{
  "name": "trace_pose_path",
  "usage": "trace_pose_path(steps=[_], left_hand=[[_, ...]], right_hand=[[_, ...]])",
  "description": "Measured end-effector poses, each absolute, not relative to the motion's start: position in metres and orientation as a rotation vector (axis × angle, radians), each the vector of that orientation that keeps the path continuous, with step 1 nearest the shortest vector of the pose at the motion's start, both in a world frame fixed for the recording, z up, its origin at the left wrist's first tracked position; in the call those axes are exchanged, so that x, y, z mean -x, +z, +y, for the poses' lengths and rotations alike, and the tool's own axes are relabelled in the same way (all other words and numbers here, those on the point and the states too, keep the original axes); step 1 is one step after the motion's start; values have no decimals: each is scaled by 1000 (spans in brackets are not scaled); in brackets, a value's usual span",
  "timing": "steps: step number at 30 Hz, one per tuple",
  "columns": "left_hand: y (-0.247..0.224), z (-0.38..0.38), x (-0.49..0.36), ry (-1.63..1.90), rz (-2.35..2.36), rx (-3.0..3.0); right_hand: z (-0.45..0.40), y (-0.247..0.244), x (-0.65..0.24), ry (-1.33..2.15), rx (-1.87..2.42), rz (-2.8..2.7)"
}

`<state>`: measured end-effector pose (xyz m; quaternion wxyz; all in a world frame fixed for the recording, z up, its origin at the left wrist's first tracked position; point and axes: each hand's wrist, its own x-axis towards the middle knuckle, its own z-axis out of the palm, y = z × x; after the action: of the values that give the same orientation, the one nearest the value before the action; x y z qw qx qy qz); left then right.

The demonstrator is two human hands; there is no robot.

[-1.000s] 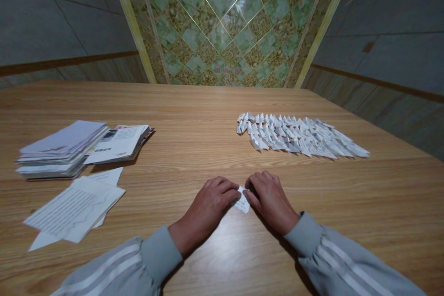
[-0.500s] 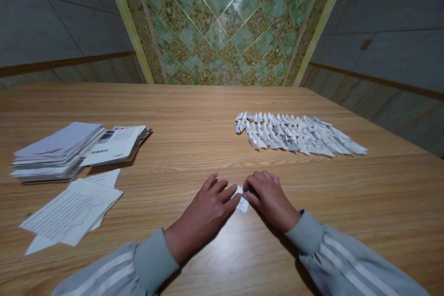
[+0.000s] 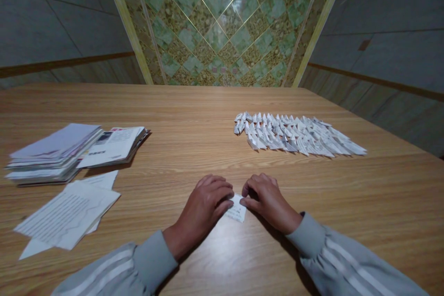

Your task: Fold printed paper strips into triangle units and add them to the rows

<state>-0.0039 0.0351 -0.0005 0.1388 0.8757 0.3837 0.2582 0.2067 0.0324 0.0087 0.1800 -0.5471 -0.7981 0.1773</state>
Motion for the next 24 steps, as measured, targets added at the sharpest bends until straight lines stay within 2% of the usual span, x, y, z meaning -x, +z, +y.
trace_pose_path(steps=[6,16,20,24], left_hand=[[9,29,4,666,1193,-2433],[5,27,4,767,1074,-2259],[7,27,2,793,1103,-2016],[9,26,1,731,1066,-1751]], right_hand=[[25,12,-202,549,1454,-2276],[25,10,-200,645,1320,-2231],[27,11,-199,801,1206,-2062],[29,9,-199,1133,1144,-1816]])
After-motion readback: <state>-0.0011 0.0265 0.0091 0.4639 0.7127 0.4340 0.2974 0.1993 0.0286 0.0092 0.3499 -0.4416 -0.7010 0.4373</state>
